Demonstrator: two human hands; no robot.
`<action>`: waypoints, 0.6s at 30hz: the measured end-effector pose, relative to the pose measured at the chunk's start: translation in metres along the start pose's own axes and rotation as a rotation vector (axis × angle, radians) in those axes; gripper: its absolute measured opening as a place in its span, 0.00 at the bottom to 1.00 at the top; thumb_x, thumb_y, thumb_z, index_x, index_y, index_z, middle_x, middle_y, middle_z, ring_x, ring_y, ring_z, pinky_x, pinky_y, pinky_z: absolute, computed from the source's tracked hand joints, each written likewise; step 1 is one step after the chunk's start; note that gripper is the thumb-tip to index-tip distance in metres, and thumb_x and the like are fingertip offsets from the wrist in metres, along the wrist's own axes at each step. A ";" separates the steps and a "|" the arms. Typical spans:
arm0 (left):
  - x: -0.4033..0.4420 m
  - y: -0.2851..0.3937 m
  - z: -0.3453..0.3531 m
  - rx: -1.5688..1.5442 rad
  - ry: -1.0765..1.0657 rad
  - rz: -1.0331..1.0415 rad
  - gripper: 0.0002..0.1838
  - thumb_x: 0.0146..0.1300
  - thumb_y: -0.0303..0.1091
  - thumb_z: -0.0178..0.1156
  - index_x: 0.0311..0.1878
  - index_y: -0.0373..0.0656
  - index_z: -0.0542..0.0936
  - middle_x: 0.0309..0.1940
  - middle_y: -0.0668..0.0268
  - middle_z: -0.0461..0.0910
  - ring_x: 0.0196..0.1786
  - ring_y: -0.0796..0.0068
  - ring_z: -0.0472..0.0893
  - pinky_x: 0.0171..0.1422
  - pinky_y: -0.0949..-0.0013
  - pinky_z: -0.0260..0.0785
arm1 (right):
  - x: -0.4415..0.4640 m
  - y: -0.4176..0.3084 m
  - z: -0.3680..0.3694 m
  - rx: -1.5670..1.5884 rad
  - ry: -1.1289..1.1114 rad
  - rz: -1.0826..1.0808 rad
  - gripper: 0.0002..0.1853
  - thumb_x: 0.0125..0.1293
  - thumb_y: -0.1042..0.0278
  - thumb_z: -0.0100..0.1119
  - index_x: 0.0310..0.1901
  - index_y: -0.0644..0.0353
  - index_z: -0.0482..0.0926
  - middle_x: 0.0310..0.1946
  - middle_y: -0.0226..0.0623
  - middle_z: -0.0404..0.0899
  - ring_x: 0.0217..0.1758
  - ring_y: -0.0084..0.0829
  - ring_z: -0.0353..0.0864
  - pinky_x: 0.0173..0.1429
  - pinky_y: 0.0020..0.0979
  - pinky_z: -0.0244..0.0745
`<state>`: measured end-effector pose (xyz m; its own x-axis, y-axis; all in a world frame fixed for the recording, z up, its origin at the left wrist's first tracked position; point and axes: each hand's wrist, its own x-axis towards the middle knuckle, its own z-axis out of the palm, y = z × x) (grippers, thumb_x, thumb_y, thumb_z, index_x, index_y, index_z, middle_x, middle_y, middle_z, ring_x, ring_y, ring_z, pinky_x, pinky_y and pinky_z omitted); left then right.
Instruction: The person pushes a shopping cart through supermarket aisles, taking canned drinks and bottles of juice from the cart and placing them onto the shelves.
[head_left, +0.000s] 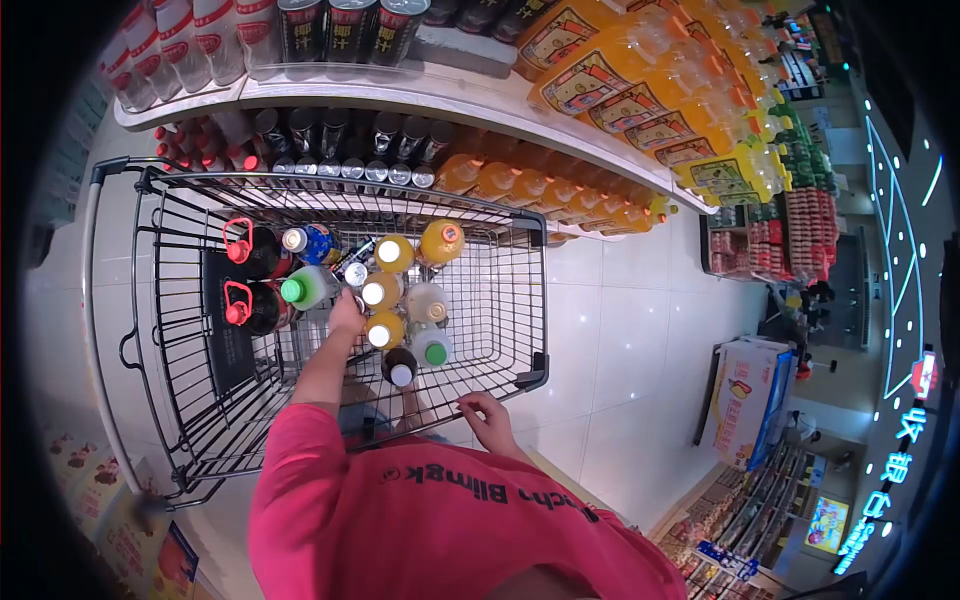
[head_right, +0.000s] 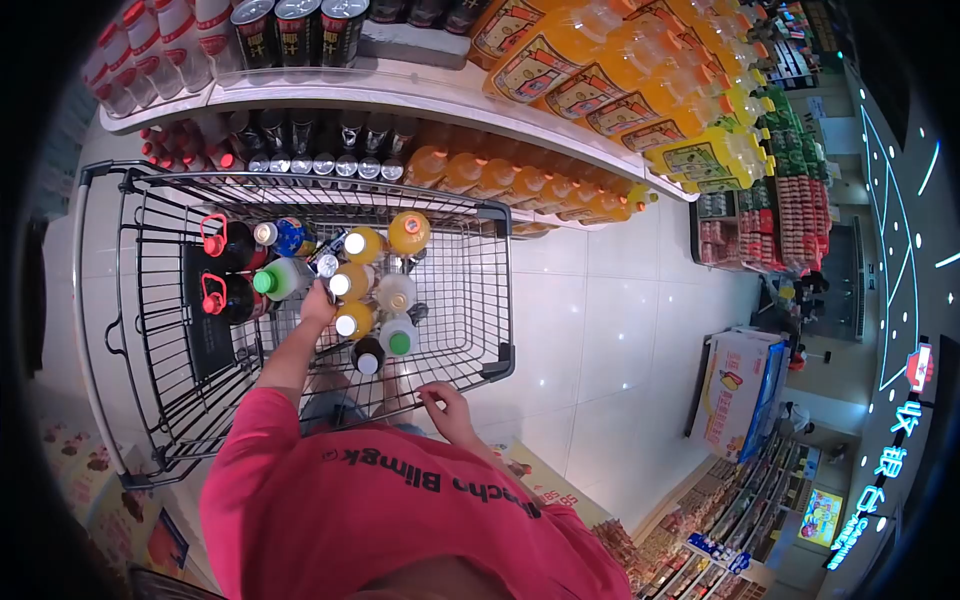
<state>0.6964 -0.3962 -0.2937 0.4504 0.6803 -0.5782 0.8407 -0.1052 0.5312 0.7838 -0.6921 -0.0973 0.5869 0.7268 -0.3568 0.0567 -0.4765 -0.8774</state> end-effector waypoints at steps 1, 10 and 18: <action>-0.004 -0.002 -0.005 -0.003 -0.003 -0.028 0.29 0.45 0.33 0.67 0.49 0.37 0.65 0.46 0.46 0.76 0.49 0.48 0.78 0.52 0.54 0.71 | 0.001 0.007 0.001 0.076 0.011 0.024 0.06 0.63 0.77 0.57 0.41 0.64 0.79 0.37 0.37 0.78 0.38 0.26 0.79 0.43 0.25 0.73; -0.115 0.002 -0.100 -0.055 0.236 0.049 0.40 0.39 0.46 0.72 0.53 0.32 0.67 0.42 0.46 0.79 0.48 0.48 0.79 0.53 0.55 0.71 | 0.031 0.005 -0.008 0.047 -0.256 -0.149 0.08 0.63 0.78 0.57 0.44 0.64 0.77 0.40 0.32 0.79 0.44 0.21 0.78 0.49 0.23 0.72; -0.277 0.056 -0.171 -0.846 0.373 0.216 0.20 0.52 0.41 0.69 0.36 0.38 0.71 0.27 0.63 0.79 0.25 0.77 0.79 0.28 0.76 0.73 | 0.038 -0.047 -0.027 0.146 -0.435 -0.402 0.17 0.59 0.77 0.59 0.51 0.66 0.73 0.43 0.35 0.78 0.43 0.20 0.76 0.47 0.21 0.71</action>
<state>0.5671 -0.4664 0.0024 0.3224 0.9109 -0.2575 0.1879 0.2051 0.9605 0.8254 -0.6559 -0.0605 0.1567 0.9858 -0.0596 0.0761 -0.0722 -0.9945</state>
